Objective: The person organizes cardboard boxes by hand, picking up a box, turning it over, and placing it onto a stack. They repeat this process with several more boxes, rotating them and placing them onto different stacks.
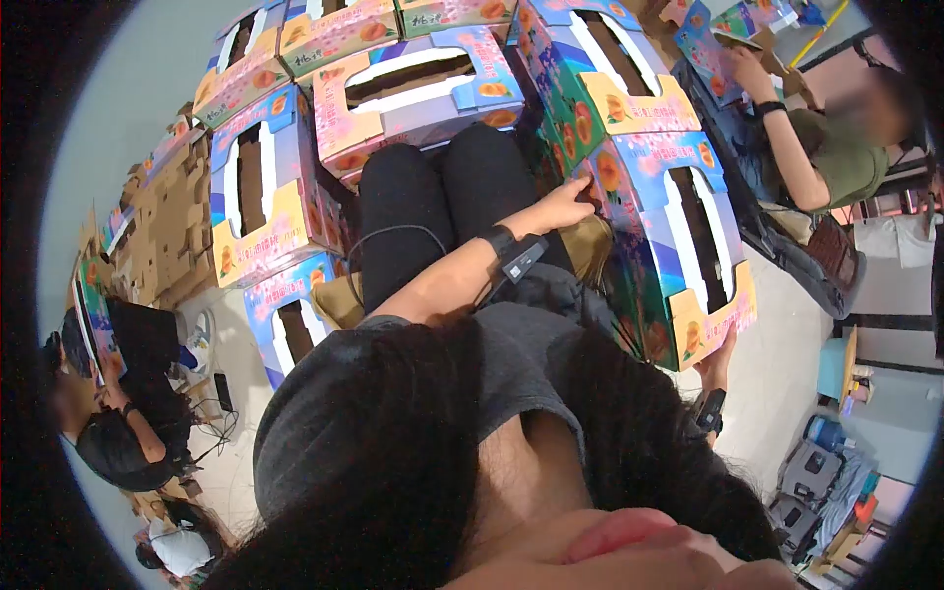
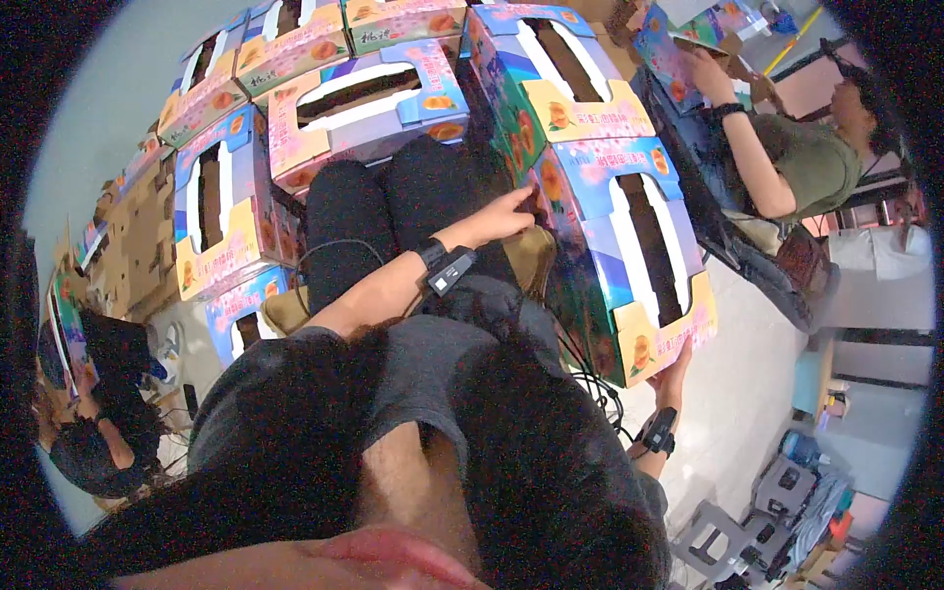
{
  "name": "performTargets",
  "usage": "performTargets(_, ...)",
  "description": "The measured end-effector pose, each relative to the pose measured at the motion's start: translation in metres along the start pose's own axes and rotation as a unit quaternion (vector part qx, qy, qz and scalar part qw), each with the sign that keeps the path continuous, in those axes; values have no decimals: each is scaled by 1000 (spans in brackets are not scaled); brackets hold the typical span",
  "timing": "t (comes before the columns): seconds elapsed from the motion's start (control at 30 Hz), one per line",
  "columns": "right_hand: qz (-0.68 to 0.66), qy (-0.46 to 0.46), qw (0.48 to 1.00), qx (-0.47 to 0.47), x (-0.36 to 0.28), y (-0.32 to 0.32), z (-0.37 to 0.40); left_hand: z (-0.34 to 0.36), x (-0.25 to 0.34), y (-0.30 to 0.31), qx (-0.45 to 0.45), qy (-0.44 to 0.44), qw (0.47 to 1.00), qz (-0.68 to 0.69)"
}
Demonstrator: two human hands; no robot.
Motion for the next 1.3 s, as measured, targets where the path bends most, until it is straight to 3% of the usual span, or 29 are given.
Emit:
performTargets(0.03,65,14,997,50,-12,11,7,10,13,0,-30,21,999,29)
performTargets(0.1,190,43,969,150,-33,34,21,8,11,2,5,-41,999,-32)
performTargets(0.2,133,143,942,274,-84,80,5,-1,1,1,32,-85,995,-46)
performTargets(0.3,254,232,887,307,-140,78,-11,6,11,0,13,-63,998,-17)
performTargets(0.4,379,286,849,232,-180,37,-47,7,12,1,-7,-54,999,-5)
performTargets(0.5,399,327,838,177,-189,3,-100,-9,-13,-6,4,-78,997,-9)
performTargets(0.57,418,344,824,166,-193,-22,-119,3,5,-6,-46,-50,997,20)
performTargets(0.67,457,385,793,116,-206,-98,-62,-11,-20,-19,-81,-39,996,28)
performTargets(0.7,428,388,805,135,-207,-111,-41,-12,-22,-18,-79,-46,996,5)
performTargets(0.8,426,389,804,144,-202,-110,-59,4,3,-9,-73,-21,997,1)
performTargets(0.87,390,431,806,109,-198,-110,-68,5,5,-13,-115,29,993,-9)
performTargets(0.9,381,471,787,114,-200,-112,-62,2,4,-14,-88,-2,996,22)
performTargets(0.93,460,389,787,132,-200,-119,-49,-1,1,-17,-93,1,996,15)
performTargets(1.0,472,394,772,161,-199,-120,-39,-4,-5,-21,-100,10,995,25)
performTargets(1.07,459,423,762,174,-199,-122,-36,-6,-8,-23,-97,7,995,35)
performTargets(1.13,451,450,747,189,-197,-119,-40,0,-8,-20,-94,61,993,25)
performTargets(1.3,464,470,722,205,-194,-118,-47,-3,-12,-21,-82,32,996,-11)
Point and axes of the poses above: each hand's wrist, its own z-axis away from the middle knuckle, its own y-axis out of the back of the hand, x = y × z, the point moved 9 cm from there along -z, towards the middle knuckle, and after that the axes turned 13 degrees about x, right-handed, at the moved point
